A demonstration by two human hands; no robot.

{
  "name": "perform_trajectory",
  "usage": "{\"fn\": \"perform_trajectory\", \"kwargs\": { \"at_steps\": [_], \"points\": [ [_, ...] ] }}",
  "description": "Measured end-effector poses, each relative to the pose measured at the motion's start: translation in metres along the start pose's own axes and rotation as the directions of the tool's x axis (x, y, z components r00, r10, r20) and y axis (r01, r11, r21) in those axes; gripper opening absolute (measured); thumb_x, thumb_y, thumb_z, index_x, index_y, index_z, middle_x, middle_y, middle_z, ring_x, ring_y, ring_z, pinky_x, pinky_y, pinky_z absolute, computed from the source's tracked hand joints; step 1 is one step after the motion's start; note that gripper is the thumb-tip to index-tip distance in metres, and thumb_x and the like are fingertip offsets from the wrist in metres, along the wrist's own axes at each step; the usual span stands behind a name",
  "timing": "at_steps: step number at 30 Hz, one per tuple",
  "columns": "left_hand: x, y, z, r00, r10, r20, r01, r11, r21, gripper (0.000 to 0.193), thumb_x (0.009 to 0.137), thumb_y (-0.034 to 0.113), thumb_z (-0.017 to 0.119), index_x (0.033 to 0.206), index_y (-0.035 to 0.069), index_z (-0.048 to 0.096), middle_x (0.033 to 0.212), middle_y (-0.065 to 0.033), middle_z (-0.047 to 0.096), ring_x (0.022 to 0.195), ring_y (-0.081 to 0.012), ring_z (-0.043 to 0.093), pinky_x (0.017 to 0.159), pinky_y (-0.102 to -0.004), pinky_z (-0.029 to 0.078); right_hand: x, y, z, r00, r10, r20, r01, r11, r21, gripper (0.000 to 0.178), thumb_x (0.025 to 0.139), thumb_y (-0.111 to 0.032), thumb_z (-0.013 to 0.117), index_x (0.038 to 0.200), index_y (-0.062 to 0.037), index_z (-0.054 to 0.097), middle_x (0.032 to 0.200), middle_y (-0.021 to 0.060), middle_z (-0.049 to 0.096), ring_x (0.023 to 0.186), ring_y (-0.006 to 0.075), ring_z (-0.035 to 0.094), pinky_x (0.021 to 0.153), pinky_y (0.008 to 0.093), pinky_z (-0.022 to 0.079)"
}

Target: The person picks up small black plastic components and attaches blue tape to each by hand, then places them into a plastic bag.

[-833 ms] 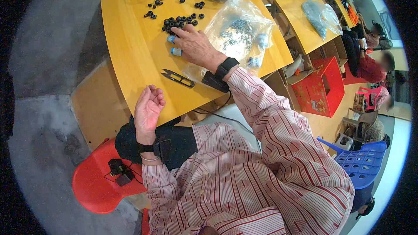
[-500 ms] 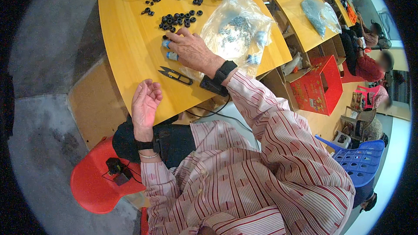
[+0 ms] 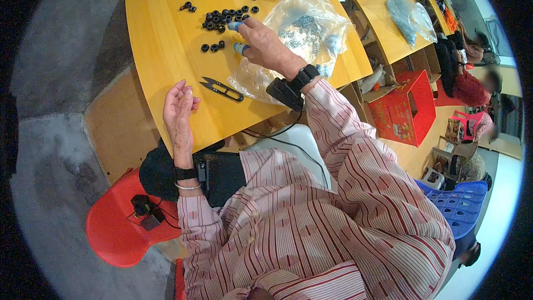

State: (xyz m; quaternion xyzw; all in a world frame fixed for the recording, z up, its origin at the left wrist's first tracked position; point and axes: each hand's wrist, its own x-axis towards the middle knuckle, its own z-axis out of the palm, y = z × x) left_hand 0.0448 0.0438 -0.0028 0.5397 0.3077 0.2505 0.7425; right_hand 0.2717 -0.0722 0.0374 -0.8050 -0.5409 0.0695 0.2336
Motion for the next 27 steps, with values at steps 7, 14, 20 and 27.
{"fn": "perform_trajectory", "kwargs": {
  "at_steps": [7, 14, 20, 27],
  "points": [
    [0.000, 0.000, 0.002, 1.000, 0.004, -0.002, -0.004, 0.999, 0.041, 0.034, 0.090, 0.019, 0.057, 0.117, -0.001, 0.051, 0.094, -0.0029, 0.056, 0.076, -0.0083, 0.054, 0.067, -0.0217, 0.044, 0.009, -0.010, 0.014, 0.996, -0.085, 0.007, 0.085, 0.996, -0.025, 0.044, 0.069, -0.001, 0.061, 0.110, 0.0012, 0.045, 0.102, 0.0167, 0.047, 0.099, 0.0345, 0.052, 0.079, 0.0390, 0.047],
    [-0.001, 0.001, 0.002, 1.000, -0.023, 0.007, 0.023, 0.999, 0.043, 0.032, 0.090, 0.019, 0.056, 0.115, 0.000, 0.053, 0.096, -0.0045, 0.057, 0.076, -0.0091, 0.055, 0.068, -0.0220, 0.044, 0.021, 0.000, 0.014, 0.972, -0.222, -0.081, 0.210, 0.969, -0.132, 0.042, 0.070, -0.005, 0.064, 0.108, 0.0022, 0.049, 0.124, 0.0164, 0.045, 0.106, 0.0352, 0.047, 0.087, 0.0382, 0.044],
    [-0.001, 0.004, 0.002, 0.999, -0.049, 0.009, 0.049, 0.998, 0.036, 0.032, 0.090, 0.018, 0.056, 0.115, -0.001, 0.053, 0.096, -0.0056, 0.058, 0.076, -0.0100, 0.055, 0.068, -0.0227, 0.045, 0.020, -0.003, 0.019, 0.978, -0.209, -0.002, 0.205, 0.962, -0.180, 0.041, 0.069, -0.008, 0.064, 0.108, 0.0001, 0.054, 0.122, 0.0121, 0.049, 0.103, 0.0313, 0.048, 0.090, 0.0356, 0.042],
    [0.000, 0.003, 0.002, 0.999, -0.051, 0.005, 0.051, 0.997, 0.052, 0.031, 0.090, 0.018, 0.056, 0.114, -0.001, 0.053, 0.095, -0.0054, 0.058, 0.076, -0.0099, 0.055, 0.068, -0.0230, 0.045, 0.018, -0.012, 0.020, 0.976, -0.216, 0.016, 0.217, 0.967, -0.134, 0.041, 0.071, -0.010, 0.065, 0.109, -0.0008, 0.053, 0.116, 0.0135, 0.050, 0.102, 0.0309, 0.049, 0.085, 0.0365, 0.044]
  ]
}}
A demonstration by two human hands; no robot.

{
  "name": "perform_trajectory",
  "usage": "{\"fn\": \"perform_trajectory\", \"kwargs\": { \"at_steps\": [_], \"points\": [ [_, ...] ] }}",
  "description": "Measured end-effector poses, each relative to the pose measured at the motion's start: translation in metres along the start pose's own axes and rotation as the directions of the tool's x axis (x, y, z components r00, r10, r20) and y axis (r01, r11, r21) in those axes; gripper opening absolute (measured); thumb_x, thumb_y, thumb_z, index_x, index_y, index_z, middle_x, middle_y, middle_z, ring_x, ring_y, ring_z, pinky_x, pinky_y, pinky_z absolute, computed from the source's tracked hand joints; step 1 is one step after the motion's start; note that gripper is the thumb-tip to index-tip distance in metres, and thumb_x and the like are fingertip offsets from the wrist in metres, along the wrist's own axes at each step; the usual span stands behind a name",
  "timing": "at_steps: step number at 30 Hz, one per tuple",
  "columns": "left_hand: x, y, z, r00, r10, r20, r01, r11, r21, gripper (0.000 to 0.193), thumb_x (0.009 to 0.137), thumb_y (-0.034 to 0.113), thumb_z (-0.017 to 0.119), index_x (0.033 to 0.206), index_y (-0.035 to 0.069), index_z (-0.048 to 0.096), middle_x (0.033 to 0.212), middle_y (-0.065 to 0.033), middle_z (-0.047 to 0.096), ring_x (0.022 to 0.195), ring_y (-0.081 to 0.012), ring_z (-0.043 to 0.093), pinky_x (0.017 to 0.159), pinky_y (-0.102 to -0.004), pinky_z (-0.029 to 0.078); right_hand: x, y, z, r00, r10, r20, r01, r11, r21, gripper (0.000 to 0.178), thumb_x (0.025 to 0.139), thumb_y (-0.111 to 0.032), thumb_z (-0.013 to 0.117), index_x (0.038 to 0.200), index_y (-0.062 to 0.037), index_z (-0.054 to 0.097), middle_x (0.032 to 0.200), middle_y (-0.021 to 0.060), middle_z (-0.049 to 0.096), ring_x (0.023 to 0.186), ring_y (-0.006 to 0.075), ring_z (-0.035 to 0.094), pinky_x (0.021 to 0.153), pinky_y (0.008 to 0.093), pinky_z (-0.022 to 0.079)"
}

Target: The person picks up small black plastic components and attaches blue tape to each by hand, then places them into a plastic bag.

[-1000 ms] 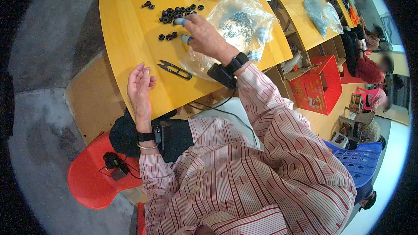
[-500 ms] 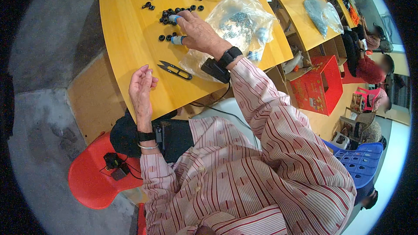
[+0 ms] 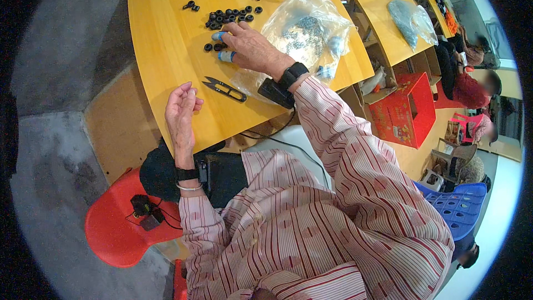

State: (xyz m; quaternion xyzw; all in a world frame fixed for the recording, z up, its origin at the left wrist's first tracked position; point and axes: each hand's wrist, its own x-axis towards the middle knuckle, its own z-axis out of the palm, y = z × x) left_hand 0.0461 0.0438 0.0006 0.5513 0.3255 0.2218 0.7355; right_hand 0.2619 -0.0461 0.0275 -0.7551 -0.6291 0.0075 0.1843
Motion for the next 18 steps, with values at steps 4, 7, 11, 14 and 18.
{"fn": "perform_trajectory", "kwargs": {
  "at_steps": [4, 7, 11, 14, 18],
  "points": [
    [0.000, -0.001, 0.000, 1.000, 0.004, 0.005, -0.004, 1.000, 0.002, 0.032, 0.090, 0.018, 0.057, 0.114, -0.002, 0.053, 0.093, -0.0048, 0.058, 0.076, -0.0099, 0.055, 0.068, -0.0231, 0.044, 0.003, 0.007, 0.008, 0.998, -0.059, -0.026, 0.061, 0.996, 0.061, 0.049, 0.072, -0.017, 0.068, 0.114, -0.0008, 0.049, 0.109, 0.0162, 0.049, 0.099, 0.0334, 0.050, 0.083, 0.0379, 0.045],
    [0.000, 0.001, 0.000, 1.000, 0.018, -0.006, -0.018, 1.000, -0.002, 0.030, 0.090, 0.017, 0.056, 0.113, -0.003, 0.052, 0.089, -0.0052, 0.058, 0.074, -0.0097, 0.056, 0.066, -0.0221, 0.045, 0.008, 0.003, 0.010, 0.999, -0.029, -0.021, 0.032, 0.991, 0.132, 0.050, 0.074, -0.022, 0.069, 0.113, -0.0009, 0.047, 0.106, 0.0174, 0.048, 0.095, 0.0351, 0.052, 0.079, 0.0400, 0.046],
    [0.000, 0.002, 0.001, 1.000, 0.014, -0.002, -0.014, 1.000, 0.010, 0.030, 0.091, 0.017, 0.056, 0.113, -0.003, 0.052, 0.090, -0.0052, 0.058, 0.073, -0.0100, 0.056, 0.066, -0.0226, 0.045, 0.020, -0.002, 0.011, 0.996, 0.069, 0.064, -0.073, 0.995, 0.067, 0.047, 0.077, -0.026, 0.065, 0.112, -0.0009, 0.047, 0.100, 0.0198, 0.050, 0.086, 0.0362, 0.057, 0.072, 0.0410, 0.048],
    [0.000, 0.001, 0.001, 1.000, 0.022, -0.007, -0.022, 1.000, 0.016, 0.030, 0.091, 0.017, 0.055, 0.112, -0.003, 0.052, 0.090, -0.0050, 0.057, 0.073, -0.0101, 0.055, 0.066, -0.0226, 0.045, 0.030, 0.000, 0.021, 1.000, -0.017, -0.017, 0.017, 0.999, 0.029, 0.043, 0.078, -0.031, 0.064, 0.107, -0.0027, 0.050, 0.093, 0.0200, 0.052, 0.076, 0.0365, 0.059, 0.064, 0.0413, 0.049],
    [0.001, -0.002, 0.001, 1.000, 0.017, -0.006, -0.017, 1.000, 0.019, 0.028, 0.091, 0.016, 0.055, 0.111, -0.003, 0.052, 0.090, -0.0051, 0.057, 0.072, -0.0097, 0.055, 0.065, -0.0223, 0.045, 0.040, -0.004, 0.033, 0.998, 0.057, 0.027, -0.056, 0.997, -0.049, 0.034, 0.081, -0.033, 0.061, 0.099, -0.0052, 0.052, 0.086, 0.0196, 0.053, 0.069, 0.0360, 0.060, 0.058, 0.0419, 0.049]
  ]
}}
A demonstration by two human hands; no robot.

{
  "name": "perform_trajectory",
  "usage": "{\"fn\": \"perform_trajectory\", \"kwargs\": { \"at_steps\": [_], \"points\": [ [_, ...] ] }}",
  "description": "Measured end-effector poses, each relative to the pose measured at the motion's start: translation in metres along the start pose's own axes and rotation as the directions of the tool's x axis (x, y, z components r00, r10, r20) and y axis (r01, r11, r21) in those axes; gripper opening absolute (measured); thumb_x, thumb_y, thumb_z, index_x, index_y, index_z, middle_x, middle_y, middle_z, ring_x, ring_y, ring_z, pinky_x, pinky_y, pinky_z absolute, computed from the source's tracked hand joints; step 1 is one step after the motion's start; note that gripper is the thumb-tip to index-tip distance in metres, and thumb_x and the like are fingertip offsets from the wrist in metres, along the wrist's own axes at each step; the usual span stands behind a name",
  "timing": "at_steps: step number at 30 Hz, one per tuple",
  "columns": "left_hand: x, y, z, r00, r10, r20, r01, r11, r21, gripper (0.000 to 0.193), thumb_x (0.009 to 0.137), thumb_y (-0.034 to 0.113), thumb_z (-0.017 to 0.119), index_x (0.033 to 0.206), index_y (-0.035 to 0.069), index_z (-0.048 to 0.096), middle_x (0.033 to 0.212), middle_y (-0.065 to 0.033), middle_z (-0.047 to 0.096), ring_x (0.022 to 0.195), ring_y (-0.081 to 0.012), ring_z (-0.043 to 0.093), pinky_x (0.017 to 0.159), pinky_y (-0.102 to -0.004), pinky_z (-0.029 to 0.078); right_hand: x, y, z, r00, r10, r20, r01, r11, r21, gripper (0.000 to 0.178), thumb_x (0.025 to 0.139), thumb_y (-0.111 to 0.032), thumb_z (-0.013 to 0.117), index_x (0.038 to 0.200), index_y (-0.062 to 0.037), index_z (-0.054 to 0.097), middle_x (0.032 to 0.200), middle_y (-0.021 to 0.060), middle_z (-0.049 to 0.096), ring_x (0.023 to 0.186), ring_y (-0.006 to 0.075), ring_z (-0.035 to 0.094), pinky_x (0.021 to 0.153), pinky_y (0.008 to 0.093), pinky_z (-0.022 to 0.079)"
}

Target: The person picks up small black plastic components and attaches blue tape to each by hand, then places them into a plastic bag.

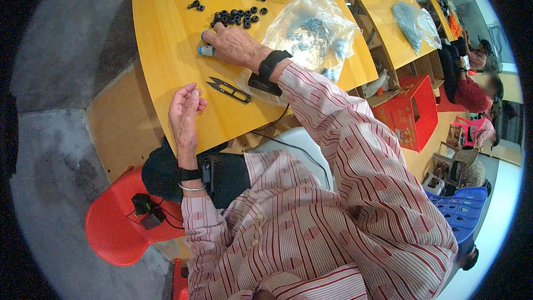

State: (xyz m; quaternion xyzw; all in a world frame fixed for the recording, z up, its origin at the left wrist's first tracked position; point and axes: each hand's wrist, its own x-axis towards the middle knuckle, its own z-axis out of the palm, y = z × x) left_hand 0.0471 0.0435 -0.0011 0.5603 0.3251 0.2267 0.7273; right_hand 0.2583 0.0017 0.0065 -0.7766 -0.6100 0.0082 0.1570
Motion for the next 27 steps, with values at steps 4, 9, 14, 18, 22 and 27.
{"fn": "perform_trajectory", "kwargs": {
  "at_steps": [4, 9, 14, 18, 22, 27],
  "points": [
    [0.000, 0.000, -0.002, 1.000, -0.008, 0.007, 0.008, 1.000, 0.018, 0.026, 0.091, 0.015, 0.054, 0.110, -0.003, 0.053, 0.088, -0.0052, 0.057, 0.071, -0.0093, 0.055, 0.065, -0.0222, 0.045, 0.000, -0.006, -0.004, 0.999, -0.017, -0.045, 0.020, 0.998, 0.058, 0.026, 0.084, -0.030, 0.057, 0.095, -0.0071, 0.053, 0.081, 0.0204, 0.053, 0.063, 0.0372, 0.059, 0.055, 0.0432, 0.047],
    [0.000, -0.001, -0.002, 1.000, -0.010, 0.008, 0.010, 1.000, 0.020, 0.025, 0.091, 0.014, 0.054, 0.109, -0.003, 0.053, 0.087, -0.0050, 0.057, 0.071, -0.0092, 0.055, 0.064, -0.0220, 0.045, 0.001, -0.002, -0.003, 1.000, -0.005, -0.019, 0.007, 0.994, 0.111, 0.028, 0.084, -0.032, 0.057, 0.094, -0.0066, 0.053, 0.082, 0.0208, 0.053, 0.066, 0.0380, 0.058, 0.057, 0.0441, 0.047],
    [0.001, -0.004, -0.002, 1.000, 0.004, 0.001, -0.004, 1.000, -0.003, 0.025, 0.091, 0.014, 0.054, 0.109, -0.003, 0.054, 0.088, -0.0046, 0.057, 0.071, -0.0092, 0.055, 0.065, -0.0219, 0.045, -0.003, 0.000, -0.003, 0.999, -0.010, -0.047, 0.017, 0.986, 0.167, 0.028, 0.080, -0.029, 0.062, 0.095, -0.0065, 0.056, 0.083, 0.0203, 0.053, 0.071, 0.0382, 0.058, 0.062, 0.0455, 0.047],
    [0.001, -0.002, -0.001, 1.000, -0.003, 0.001, 0.003, 1.000, -0.002, 0.025, 0.090, 0.014, 0.055, 0.109, -0.003, 0.054, 0.088, -0.0045, 0.057, 0.071, -0.0094, 0.055, 0.065, -0.0219, 0.045, -0.005, -0.001, -0.002, 0.998, -0.002, -0.058, 0.012, 0.986, 0.169, 0.028, 0.077, -0.026, 0.063, 0.095, -0.0063, 0.057, 0.082, 0.0196, 0.054, 0.071, 0.0376, 0.058, 0.062, 0.0444, 0.047],
    [0.002, -0.003, -0.001, 1.000, -0.011, -0.007, 0.011, 1.000, -0.016, 0.025, 0.090, 0.014, 0.055, 0.109, -0.003, 0.054, 0.086, -0.0046, 0.057, 0.071, -0.0097, 0.055, 0.065, -0.0220, 0.045, -0.003, -0.003, -0.003, 0.991, -0.001, -0.132, 0.023, 0.985, 0.169, 0.026, 0.079, -0.031, 0.065, 0.086, -0.0064, 0.059, 0.076, 0.0148, 0.055, 0.067, 0.0339, 0.058, 0.059, 0.0410, 0.048],
    [0.002, -0.002, 0.000, 1.000, -0.005, -0.012, 0.005, 1.000, -0.001, 0.024, 0.090, 0.014, 0.055, 0.108, -0.002, 0.054, 0.083, -0.0051, 0.058, 0.071, -0.0100, 0.056, 0.065, -0.0220, 0.045, 0.002, 0.013, -0.018, 0.980, 0.040, -0.194, 0.005, 0.975, 0.223, 0.024, 0.073, -0.025, 0.067, 0.089, -0.0085, 0.060, 0.079, 0.0153, 0.058, 0.070, 0.0332, 0.060, 0.063, 0.0415, 0.049]
  ]
}}
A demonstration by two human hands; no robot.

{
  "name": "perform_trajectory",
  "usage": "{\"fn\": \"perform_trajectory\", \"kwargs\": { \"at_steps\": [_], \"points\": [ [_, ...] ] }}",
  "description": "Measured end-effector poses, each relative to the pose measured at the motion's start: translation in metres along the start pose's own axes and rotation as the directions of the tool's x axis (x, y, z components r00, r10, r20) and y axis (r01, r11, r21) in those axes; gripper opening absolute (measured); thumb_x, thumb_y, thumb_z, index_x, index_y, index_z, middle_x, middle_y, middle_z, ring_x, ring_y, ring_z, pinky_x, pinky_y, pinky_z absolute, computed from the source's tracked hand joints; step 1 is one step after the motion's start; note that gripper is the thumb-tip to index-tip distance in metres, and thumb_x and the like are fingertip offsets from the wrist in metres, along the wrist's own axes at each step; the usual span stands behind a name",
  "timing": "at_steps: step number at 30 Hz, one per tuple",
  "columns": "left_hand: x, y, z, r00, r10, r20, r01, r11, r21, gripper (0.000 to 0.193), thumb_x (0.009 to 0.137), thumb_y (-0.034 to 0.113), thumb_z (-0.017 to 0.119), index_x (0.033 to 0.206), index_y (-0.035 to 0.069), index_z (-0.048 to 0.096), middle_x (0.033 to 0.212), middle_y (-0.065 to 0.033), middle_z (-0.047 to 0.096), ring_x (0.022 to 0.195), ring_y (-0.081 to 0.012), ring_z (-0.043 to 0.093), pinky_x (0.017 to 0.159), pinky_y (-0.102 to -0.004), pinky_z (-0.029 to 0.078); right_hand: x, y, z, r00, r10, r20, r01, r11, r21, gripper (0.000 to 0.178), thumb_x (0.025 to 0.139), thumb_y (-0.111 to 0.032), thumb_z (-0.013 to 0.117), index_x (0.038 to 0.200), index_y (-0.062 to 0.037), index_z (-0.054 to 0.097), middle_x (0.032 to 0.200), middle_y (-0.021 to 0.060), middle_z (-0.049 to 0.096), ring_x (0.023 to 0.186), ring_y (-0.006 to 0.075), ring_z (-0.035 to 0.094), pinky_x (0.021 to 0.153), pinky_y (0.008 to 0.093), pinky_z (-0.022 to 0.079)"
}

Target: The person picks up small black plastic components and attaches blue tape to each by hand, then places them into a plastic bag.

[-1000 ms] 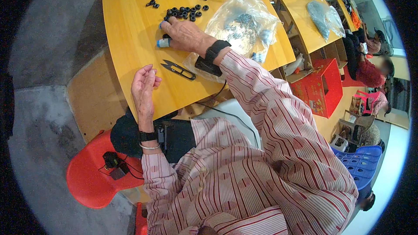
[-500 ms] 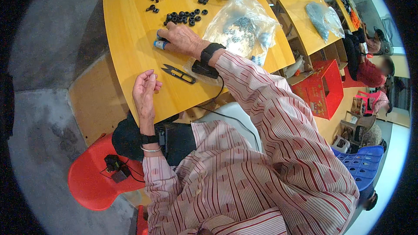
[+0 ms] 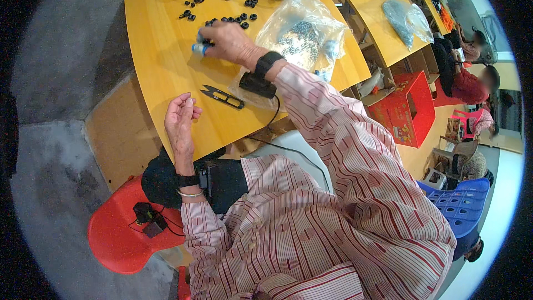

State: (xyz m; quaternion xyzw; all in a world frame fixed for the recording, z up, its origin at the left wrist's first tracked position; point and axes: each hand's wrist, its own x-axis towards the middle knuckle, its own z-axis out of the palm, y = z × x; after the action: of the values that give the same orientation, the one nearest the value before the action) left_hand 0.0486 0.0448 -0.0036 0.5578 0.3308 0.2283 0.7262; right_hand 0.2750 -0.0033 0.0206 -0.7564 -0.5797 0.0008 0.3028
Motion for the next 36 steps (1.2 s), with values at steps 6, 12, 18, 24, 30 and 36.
{"fn": "perform_trajectory", "kwargs": {
  "at_steps": [6, 12, 18, 24, 30, 36],
  "points": [
    [-0.002, 0.000, -0.001, 1.000, 0.007, 0.015, -0.007, 1.000, -0.022, 0.025, 0.090, 0.015, 0.055, 0.108, -0.002, 0.054, 0.083, -0.0050, 0.059, 0.071, -0.0098, 0.056, 0.064, -0.0217, 0.045, 0.036, 0.048, -0.088, 0.961, 0.081, -0.264, -0.158, 0.945, -0.287, 0.027, 0.077, -0.031, 0.069, 0.087, -0.0066, 0.062, 0.073, 0.0116, 0.059, 0.068, 0.0244, 0.061, 0.060, 0.0345, 0.048],
    [0.000, 0.000, -0.002, 0.999, -0.027, 0.030, 0.027, 1.000, 0.005, 0.026, 0.090, 0.017, 0.056, 0.109, -0.001, 0.054, 0.087, -0.0044, 0.058, 0.071, -0.0091, 0.055, 0.064, -0.0211, 0.044, 0.045, 0.087, -0.134, 0.958, 0.152, -0.244, -0.236, 0.901, -0.364, 0.028, 0.079, -0.016, 0.058, 0.104, -0.0066, 0.064, 0.080, 0.0214, 0.063, 0.077, 0.0335, 0.063, 0.067, 0.0427, 0.049],
    [0.000, 0.001, -0.002, 1.000, -0.019, 0.018, 0.019, 0.999, -0.027, 0.025, 0.090, 0.016, 0.055, 0.108, -0.002, 0.054, 0.082, -0.0037, 0.058, 0.071, -0.0088, 0.055, 0.064, -0.0211, 0.044, 0.032, 0.085, -0.120, 0.929, 0.152, -0.338, -0.281, 0.884, -0.374, 0.020, 0.082, -0.019, 0.058, 0.094, -0.0030, 0.062, 0.077, 0.0204, 0.062, 0.076, 0.0359, 0.062, 0.064, 0.0422, 0.048],
    [-0.001, 0.003, 0.000, 1.000, -0.022, -0.004, 0.022, 1.000, -0.006, 0.025, 0.090, 0.016, 0.056, 0.108, -0.002, 0.054, 0.085, -0.0042, 0.058, 0.071, -0.0095, 0.055, 0.065, -0.0216, 0.045, -0.007, 0.068, -0.065, 0.993, -0.109, 0.044, 0.117, 0.893, -0.435, 0.056, 0.073, -0.042, 0.069, 0.115, -0.0104, 0.053, 0.106, 0.0145, 0.051, 0.102, 0.0343, 0.050, 0.085, 0.0425, 0.045],
    [0.000, 0.002, 0.000, 1.000, -0.011, 0.002, 0.011, 1.000, -0.001, 0.026, 0.090, 0.016, 0.056, 0.107, -0.003, 0.055, 0.085, -0.0047, 0.058, 0.072, -0.0100, 0.056, 0.066, -0.0219, 0.046, -0.019, 0.067, -0.041, 0.998, 0.005, 0.070, 0.028, 0.886, -0.463, 0.069, 0.073, -0.056, 0.065, 0.115, -0.0029, 0.051, 0.110, 0.0198, 0.048, 0.101, 0.0361, 0.048, 0.087, 0.0438, 0.042],
    [-0.002, 0.004, 0.002, 1.000, -0.019, -0.004, 0.019, 1.000, 0.016, 0.024, 0.090, 0.014, 0.055, 0.107, -0.003, 0.055, 0.084, -0.0046, 0.058, 0.071, -0.0097, 0.056, 0.065, -0.0218, 0.045, -0.015, 0.070, -0.030, 0.991, 0.097, 0.092, -0.049, 0.904, -0.425, 0.067, 0.074, -0.056, 0.064, 0.109, -0.0009, 0.052, 0.109, 0.0203, 0.049, 0.101, 0.0355, 0.048, 0.087, 0.0436, 0.041]
  ]
}}
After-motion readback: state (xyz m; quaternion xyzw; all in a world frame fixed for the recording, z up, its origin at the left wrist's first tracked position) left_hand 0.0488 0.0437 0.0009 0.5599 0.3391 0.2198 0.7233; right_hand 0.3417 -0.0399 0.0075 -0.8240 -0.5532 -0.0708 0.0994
